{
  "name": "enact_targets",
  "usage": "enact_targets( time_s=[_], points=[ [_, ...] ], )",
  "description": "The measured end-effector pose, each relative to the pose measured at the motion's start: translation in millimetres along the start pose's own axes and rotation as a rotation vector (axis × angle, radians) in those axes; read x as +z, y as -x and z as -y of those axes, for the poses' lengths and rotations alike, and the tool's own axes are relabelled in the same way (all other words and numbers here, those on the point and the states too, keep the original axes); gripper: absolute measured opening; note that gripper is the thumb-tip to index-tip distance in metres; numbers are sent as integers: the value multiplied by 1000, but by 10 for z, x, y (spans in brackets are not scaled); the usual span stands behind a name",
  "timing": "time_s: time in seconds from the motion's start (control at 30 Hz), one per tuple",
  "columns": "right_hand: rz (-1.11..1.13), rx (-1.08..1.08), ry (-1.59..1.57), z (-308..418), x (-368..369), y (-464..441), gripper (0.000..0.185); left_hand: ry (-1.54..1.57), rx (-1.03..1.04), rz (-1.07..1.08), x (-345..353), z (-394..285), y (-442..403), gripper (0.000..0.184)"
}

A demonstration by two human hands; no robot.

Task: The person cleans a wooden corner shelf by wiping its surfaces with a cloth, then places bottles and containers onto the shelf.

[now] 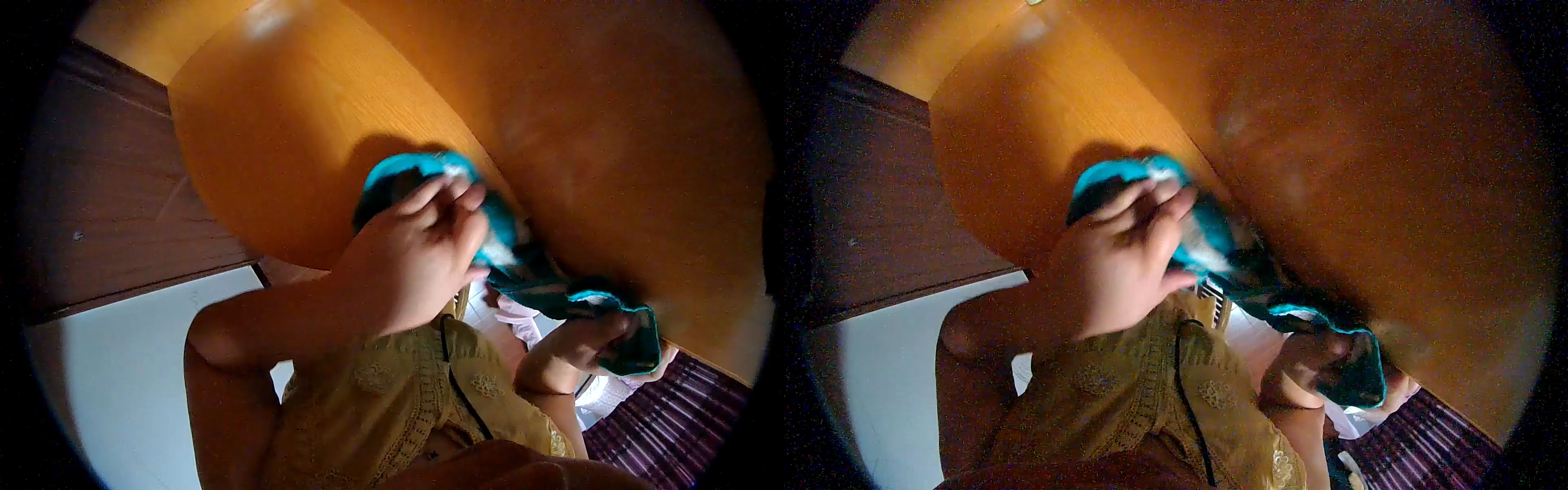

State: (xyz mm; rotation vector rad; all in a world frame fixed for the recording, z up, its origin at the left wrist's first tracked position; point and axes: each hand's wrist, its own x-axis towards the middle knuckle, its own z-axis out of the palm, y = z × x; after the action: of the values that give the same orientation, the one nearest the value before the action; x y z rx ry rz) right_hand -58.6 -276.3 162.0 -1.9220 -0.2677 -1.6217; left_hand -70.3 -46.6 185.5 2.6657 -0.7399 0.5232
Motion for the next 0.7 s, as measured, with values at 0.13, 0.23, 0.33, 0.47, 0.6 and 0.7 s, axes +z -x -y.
enact_targets(
  time_s=[0.13,0.23,0.33,0.47,0.6,0.7],
  points=[
    [-5,6,1,49,-6,1,42,9,6,-131,160,91,153,62],
    [-18,6,6,44,-25,-23,41,74,-80,54,-74,51,-207,63],
    [-36,3,-4,77,-61,-50,41,44,-93,46,-125,-55,91,63],
    [-39,6,-17,185,-139,-1,41,74,-83,15,-88,-52,214,61],
    [-52,12,-32,178,-104,6,40,-24,-12,124,-25,-13,-20,58],
    [-11,16,-18,-48,206,-126,38,-27,-60,71,28,26,-137,61]
  ],
)
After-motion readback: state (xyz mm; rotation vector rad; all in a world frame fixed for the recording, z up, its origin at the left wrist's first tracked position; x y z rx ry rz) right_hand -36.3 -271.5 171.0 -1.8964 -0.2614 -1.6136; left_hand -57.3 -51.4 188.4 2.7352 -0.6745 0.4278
